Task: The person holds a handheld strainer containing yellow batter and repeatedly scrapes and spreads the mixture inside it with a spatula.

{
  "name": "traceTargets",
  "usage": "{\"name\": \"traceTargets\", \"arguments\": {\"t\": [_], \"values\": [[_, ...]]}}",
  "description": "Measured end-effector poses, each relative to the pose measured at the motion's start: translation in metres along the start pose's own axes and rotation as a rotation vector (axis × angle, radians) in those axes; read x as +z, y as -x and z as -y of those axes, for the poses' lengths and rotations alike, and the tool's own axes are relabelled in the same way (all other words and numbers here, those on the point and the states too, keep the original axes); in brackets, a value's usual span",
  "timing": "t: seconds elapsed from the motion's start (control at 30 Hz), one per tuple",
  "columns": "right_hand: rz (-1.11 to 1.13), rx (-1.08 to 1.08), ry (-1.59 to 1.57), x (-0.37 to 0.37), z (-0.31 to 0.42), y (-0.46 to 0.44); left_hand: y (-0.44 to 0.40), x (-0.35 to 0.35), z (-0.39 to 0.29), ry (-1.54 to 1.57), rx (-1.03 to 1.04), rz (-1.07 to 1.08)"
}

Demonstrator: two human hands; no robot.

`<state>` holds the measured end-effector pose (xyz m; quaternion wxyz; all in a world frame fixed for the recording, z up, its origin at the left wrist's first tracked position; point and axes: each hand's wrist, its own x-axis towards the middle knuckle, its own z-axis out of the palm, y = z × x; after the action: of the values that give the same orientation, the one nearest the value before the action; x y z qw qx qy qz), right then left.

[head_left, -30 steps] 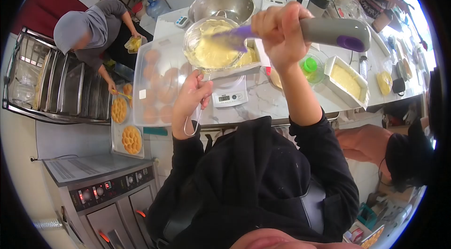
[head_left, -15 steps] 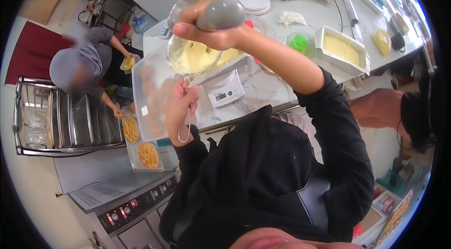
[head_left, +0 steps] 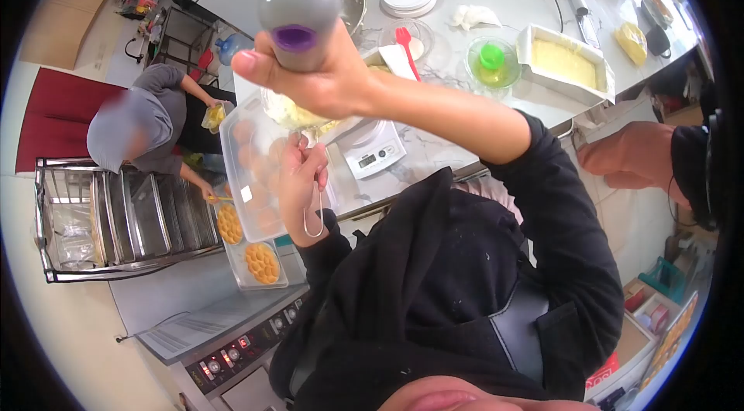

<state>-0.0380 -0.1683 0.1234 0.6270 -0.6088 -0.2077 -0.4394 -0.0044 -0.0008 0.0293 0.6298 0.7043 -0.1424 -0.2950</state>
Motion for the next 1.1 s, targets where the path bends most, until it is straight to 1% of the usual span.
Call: {"name": "traceTargets", "arguments": {"t": [0.07, 0.17, 0.2, 0.3, 0.4, 0.5, 0.53, 0.6, 0.63, 0.67, 0.7, 0.73, 0.77, 0.83, 0.87, 0.93, 1.03, 1.07, 1.1], "values": [[-0.04, 0.07, 0.082, -0.004, -0.008, -0.008, 0.003, -0.007, -0.002, 0.025, -0.008, 0.038], [-0.029, -0.088, -0.088, 0.009, -0.008, -0.011, 0.004, -0.003, -0.004, 0.0, -0.01, 0.034], [0.043, -0.221, -0.086, 0.014, -0.008, -0.008, 0.001, -0.004, 0.0, -0.005, -0.004, 0.032], [0.138, -0.161, -0.124, 0.024, 0.002, 0.007, -0.002, -0.009, 0.009, 0.01, -0.006, 0.045], [0.09, -0.114, -0.057, 0.013, -0.02, 0.001, 0.003, -0.012, 0.004, 0.044, -0.028, 0.078], [-0.014, -0.078, -0.159, 0.011, -0.012, 0.001, 0.002, -0.013, 0.008, 0.031, -0.04, 0.083], [-0.036, -0.16, -0.18, 0.014, -0.006, 0.003, 0.001, -0.011, 0.007, 0.026, -0.017, 0.081], [0.047, -0.085, -0.155, 0.009, 0.001, 0.008, -0.001, -0.006, 0.006, 0.017, 0.019, 0.066], [0.087, -0.049, -0.149, 0.008, 0.001, 0.011, 0.0, -0.005, 0.005, 0.015, -0.01, 0.075], [0.114, -0.107, -0.087, 0.004, -0.01, 0.009, 0.002, -0.005, 0.001, 0.012, -0.033, 0.077], [0.082, -0.151, -0.014, 0.001, -0.023, 0.007, 0.003, -0.005, -0.001, 0.01, -0.053, 0.075], [0.08, -0.017, -0.026, -0.005, -0.021, 0.0, 0.002, -0.005, 0.0, -0.024, -0.056, 0.087], [-0.023, 0.055, -0.046, -0.006, -0.019, -0.009, 0.001, -0.005, 0.0, -0.021, -0.059, 0.09], [-0.065, 0.085, -0.061, -0.017, -0.01, -0.019, -0.003, -0.004, 0.002, -0.023, -0.066, 0.112], [-0.064, 0.109, -0.113, -0.014, -0.003, -0.02, -0.005, -0.004, 0.002, 0.023, -0.083, 0.108], [-0.062, 0.166, -0.208, -0.006, 0.011, -0.014, -0.008, -0.006, 0.002, 0.003, -0.053, 0.104], [0.089, -0.09, 0.04, -0.004, -0.024, -0.004, -0.01, -0.009, 0.003, -0.033, -0.063, 0.098], [0.101, 0.021, 0.009, -0.009, -0.026, -0.003, -0.009, -0.009, 0.004, -0.042, -0.07, 0.093], [0.068, 0.06, 0.003, -0.013, -0.023, -0.004, -0.007, -0.009, 0.005, -0.046, -0.068, 0.093]]}}
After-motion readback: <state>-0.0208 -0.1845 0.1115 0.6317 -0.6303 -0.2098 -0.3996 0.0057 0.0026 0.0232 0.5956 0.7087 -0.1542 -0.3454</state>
